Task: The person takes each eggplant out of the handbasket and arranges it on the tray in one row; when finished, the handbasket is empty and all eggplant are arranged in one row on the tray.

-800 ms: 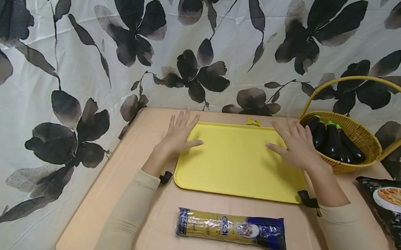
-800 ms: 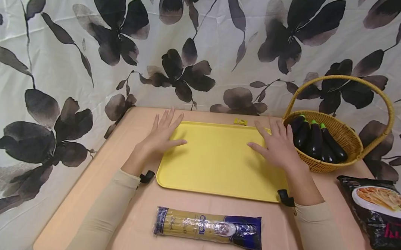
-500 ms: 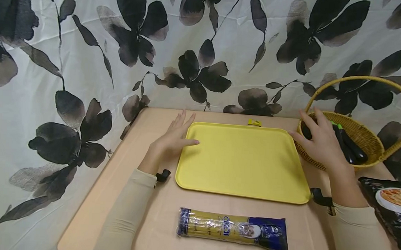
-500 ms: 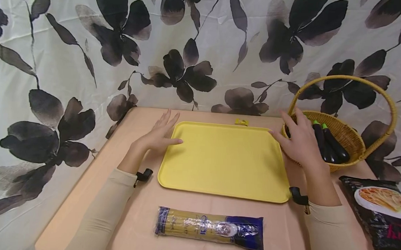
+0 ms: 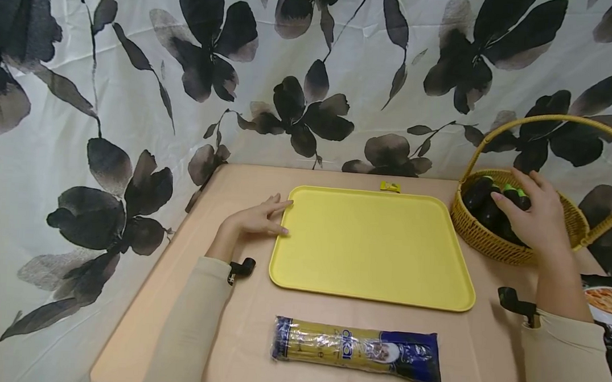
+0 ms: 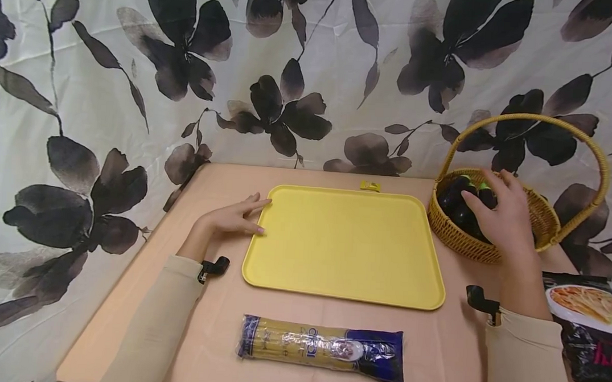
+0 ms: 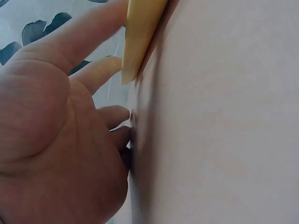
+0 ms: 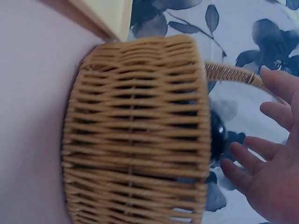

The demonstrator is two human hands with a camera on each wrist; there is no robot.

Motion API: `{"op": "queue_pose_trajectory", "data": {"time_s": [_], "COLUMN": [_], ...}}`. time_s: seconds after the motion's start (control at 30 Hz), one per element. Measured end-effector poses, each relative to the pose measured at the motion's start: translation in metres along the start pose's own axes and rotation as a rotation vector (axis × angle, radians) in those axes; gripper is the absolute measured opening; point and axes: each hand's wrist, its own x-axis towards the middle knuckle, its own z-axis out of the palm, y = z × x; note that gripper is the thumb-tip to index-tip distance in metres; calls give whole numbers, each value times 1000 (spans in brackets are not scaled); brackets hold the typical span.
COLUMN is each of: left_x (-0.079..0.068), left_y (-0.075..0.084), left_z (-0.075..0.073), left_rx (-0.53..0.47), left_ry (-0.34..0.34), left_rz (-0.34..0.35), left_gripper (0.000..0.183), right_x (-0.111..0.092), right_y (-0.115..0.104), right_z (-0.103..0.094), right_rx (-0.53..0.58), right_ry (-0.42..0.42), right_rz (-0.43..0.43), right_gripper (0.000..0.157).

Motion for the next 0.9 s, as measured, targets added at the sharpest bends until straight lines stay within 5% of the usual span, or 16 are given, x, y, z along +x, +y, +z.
{"op": "queue_pose_trajectory", "data": {"time_s": [0.57, 0.9], "left_x": [0, -1], "left_y": [0, 1], "left_z": [2, 3], "left_rx": [10, 12], "left_ry": [11, 13], "left_rz": [-22, -32], "left_gripper": [102, 99], "right_x": [0, 1], "right_y": [28, 31], "right_z": [4, 5], "right_rx": [-167, -153], "right_ry": [-210, -235], "right_rz": [106, 104], "right_gripper": [79, 80]}}
